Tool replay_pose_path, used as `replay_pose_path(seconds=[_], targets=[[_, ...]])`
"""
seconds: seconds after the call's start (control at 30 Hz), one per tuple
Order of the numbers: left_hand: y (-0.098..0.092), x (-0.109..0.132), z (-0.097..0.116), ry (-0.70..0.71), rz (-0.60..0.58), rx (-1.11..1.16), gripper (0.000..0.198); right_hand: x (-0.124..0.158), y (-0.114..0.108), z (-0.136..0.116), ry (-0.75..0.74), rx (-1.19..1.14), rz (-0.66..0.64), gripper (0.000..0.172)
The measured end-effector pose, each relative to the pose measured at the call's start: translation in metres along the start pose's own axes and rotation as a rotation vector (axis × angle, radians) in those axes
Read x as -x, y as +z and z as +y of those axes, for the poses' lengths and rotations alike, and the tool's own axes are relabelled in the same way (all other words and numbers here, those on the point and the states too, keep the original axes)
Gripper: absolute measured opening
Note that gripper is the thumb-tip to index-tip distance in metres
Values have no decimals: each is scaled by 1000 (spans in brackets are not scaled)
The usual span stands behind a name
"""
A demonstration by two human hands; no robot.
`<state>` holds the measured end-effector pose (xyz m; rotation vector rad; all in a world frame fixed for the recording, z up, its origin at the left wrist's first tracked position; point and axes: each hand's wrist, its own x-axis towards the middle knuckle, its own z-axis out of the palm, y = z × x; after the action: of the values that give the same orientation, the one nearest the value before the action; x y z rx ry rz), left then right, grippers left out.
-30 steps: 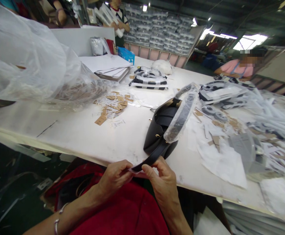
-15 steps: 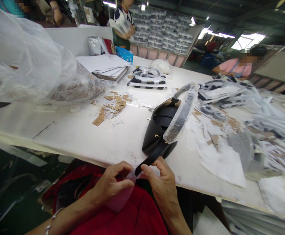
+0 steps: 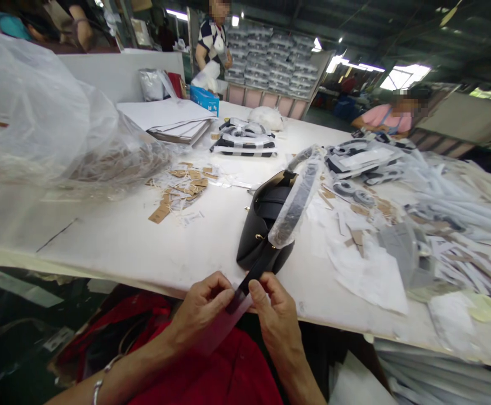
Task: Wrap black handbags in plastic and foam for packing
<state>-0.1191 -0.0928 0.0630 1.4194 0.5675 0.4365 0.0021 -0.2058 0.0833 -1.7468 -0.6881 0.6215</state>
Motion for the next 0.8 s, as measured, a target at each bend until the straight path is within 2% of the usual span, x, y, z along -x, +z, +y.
replay_pose_path(seconds=[0.1,0.2,0.33,0.47,0.53,0.63,0.8], targets=[[9,-9,0,13,24,83,24,-1,-7,-2,-6,-58,108,41],[17,-23,1,84,50,106,26,-3,-17,-1,8,-118,208,43],[26,-48,15,182,111,56,26,-9,-30,6,62,-141,276,45],[32,-70,35,258,170,-52,21,-18,-35,7,107,-117,278,47],[34,-77,37,293,178,-81,20,-23,-36,5,116,-110,258,46],[35,-77,30,293,160,-59,20,-31,-35,-1,100,-82,199,43],[31,-68,17,196,139,67,25,-40,-30,-16,77,-52,172,41]])
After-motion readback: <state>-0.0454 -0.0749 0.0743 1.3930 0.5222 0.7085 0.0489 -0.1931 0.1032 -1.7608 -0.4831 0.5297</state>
